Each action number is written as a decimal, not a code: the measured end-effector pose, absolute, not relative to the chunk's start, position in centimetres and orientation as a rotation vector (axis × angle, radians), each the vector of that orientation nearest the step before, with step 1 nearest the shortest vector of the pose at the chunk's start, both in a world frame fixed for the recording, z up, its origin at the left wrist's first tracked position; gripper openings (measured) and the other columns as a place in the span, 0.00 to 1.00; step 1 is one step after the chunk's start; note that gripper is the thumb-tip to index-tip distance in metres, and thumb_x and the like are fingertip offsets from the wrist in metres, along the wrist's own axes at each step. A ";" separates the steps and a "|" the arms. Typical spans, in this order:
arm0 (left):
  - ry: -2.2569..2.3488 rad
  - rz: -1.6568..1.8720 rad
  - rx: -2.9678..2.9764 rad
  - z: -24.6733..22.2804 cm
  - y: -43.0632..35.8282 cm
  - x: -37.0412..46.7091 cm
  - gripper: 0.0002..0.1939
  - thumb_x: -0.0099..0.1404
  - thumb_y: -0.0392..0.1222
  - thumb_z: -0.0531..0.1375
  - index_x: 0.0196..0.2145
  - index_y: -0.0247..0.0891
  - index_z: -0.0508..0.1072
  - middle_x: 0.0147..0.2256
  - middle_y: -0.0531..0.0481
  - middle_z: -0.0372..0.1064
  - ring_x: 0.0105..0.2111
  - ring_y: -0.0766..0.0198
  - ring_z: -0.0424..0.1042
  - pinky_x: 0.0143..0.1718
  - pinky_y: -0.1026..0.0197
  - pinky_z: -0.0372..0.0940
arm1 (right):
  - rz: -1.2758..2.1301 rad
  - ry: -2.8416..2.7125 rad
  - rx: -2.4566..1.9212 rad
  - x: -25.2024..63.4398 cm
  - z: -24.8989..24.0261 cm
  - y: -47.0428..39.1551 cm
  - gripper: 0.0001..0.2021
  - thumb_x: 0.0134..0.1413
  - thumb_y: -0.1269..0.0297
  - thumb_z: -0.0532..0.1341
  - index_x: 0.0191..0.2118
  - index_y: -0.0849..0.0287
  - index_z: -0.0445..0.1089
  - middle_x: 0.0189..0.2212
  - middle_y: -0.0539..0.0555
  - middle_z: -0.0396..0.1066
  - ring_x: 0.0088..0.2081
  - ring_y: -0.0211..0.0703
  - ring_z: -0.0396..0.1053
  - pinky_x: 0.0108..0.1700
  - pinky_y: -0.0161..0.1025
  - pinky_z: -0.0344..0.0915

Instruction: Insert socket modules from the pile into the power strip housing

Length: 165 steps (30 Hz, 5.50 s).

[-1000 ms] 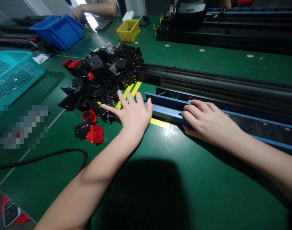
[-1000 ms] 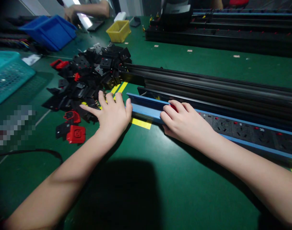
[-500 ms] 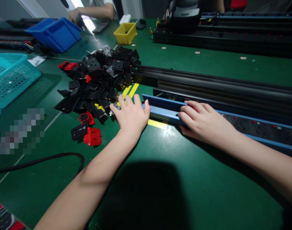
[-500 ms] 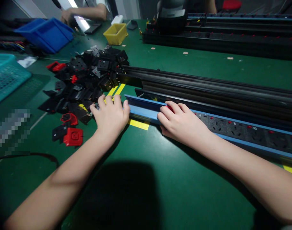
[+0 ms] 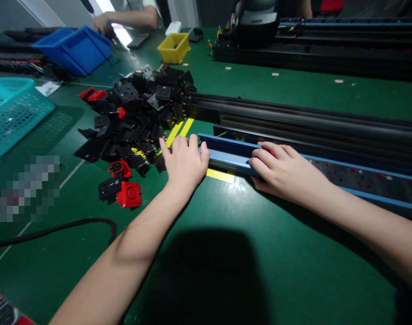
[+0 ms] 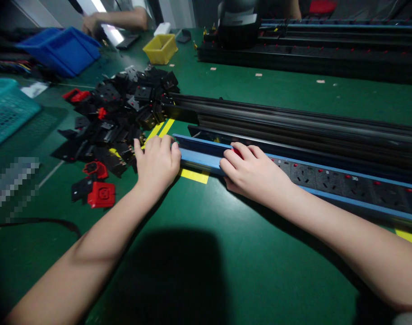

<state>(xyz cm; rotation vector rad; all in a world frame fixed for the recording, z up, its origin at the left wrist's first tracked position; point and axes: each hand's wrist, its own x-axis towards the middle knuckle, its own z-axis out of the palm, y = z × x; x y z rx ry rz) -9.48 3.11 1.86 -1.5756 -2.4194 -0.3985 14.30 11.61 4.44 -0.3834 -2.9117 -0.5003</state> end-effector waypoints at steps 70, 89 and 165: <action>-2.730 0.483 -1.527 7.4 0.1 -13.4 0.25 0.68 0.44 0.49 0.55 0.26 0.72 0.53 0.23 0.67 0.56 0.30 0.65 0.53 0.35 0.66 | -0.501 -2.910 -0.376 14.4 4.3 11.7 0.09 0.66 0.65 0.57 0.46 0.64 0.71 0.51 0.65 0.74 0.60 0.65 0.66 0.51 0.50 0.60; -2.734 -0.189 -1.758 4.5 3.2 -15.7 0.08 0.65 0.41 0.56 0.35 0.38 0.75 0.37 0.37 0.76 0.41 0.43 0.76 0.48 0.45 0.69 | -0.587 -2.927 -0.457 14.2 4.1 11.6 0.06 0.64 0.65 0.59 0.44 0.60 0.68 0.47 0.61 0.72 0.50 0.61 0.65 0.43 0.47 0.56; -2.476 -1.845 -1.629 -0.6 5.5 -14.4 0.28 0.73 0.58 0.51 0.50 0.34 0.80 0.52 0.42 0.78 0.57 0.52 0.74 0.65 0.51 0.62 | -0.153 -2.847 -0.558 14.7 4.4 11.6 0.25 0.62 0.62 0.60 0.61 0.68 0.60 0.58 0.72 0.64 0.52 0.61 0.66 0.49 0.51 0.65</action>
